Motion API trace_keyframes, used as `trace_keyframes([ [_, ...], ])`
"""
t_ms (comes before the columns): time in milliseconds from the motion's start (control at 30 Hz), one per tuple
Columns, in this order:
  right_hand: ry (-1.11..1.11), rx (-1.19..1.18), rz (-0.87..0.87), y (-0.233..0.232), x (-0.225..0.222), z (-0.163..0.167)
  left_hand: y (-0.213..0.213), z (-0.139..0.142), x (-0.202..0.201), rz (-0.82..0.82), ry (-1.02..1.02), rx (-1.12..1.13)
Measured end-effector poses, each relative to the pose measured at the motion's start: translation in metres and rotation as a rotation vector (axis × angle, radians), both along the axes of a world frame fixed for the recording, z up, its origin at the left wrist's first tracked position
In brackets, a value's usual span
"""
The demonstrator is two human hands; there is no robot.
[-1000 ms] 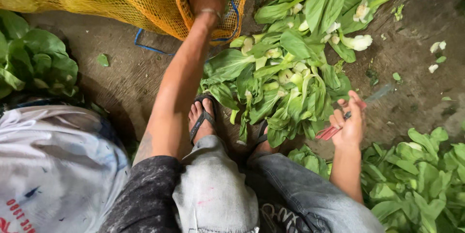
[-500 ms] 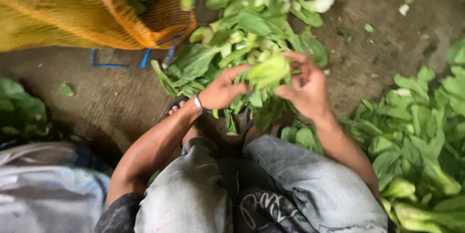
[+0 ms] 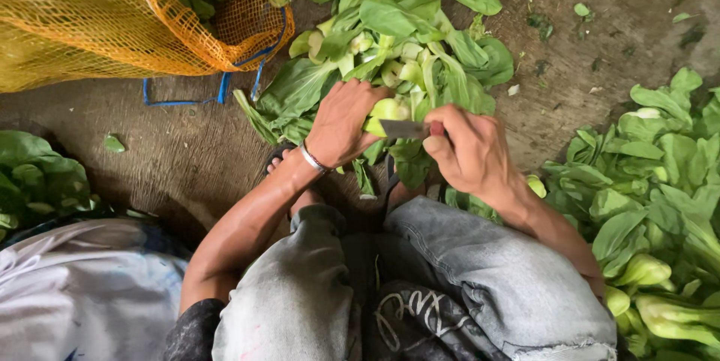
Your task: The person sits on the floor of a produce processing area surrounded by piles of leafy green vegetables. They pick up bok choy heads one at a time, cut off the root ends and outer leaves with a small knife, drop the trimmings aside, and place the trimmed heads into an orange mesh sack, occasionally adjusting the sack open.
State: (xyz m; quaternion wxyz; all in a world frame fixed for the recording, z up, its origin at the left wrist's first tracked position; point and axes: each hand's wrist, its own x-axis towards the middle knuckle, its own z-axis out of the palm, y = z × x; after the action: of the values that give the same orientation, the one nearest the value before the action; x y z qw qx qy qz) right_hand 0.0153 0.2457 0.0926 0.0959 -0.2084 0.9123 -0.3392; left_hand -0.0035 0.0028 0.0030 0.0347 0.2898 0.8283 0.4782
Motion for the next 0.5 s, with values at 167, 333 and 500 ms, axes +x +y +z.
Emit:
trace_keyframes([
  [167, 0.040, 0.041, 0.084, -0.013, -0.004, 0.019, -0.002, -0.008, 0.003, -0.044, 0.083, -0.010],
  [333, 0.024, 0.078, 0.129, -0.015, -0.005, 0.021, -0.003, -0.015, 0.007, -0.033, 0.173, 0.025],
  [500, 0.068, 0.069, 0.175, -0.002, 0.002, -0.001, -0.005, -0.020, 0.006, -0.051, 0.271, -0.018],
])
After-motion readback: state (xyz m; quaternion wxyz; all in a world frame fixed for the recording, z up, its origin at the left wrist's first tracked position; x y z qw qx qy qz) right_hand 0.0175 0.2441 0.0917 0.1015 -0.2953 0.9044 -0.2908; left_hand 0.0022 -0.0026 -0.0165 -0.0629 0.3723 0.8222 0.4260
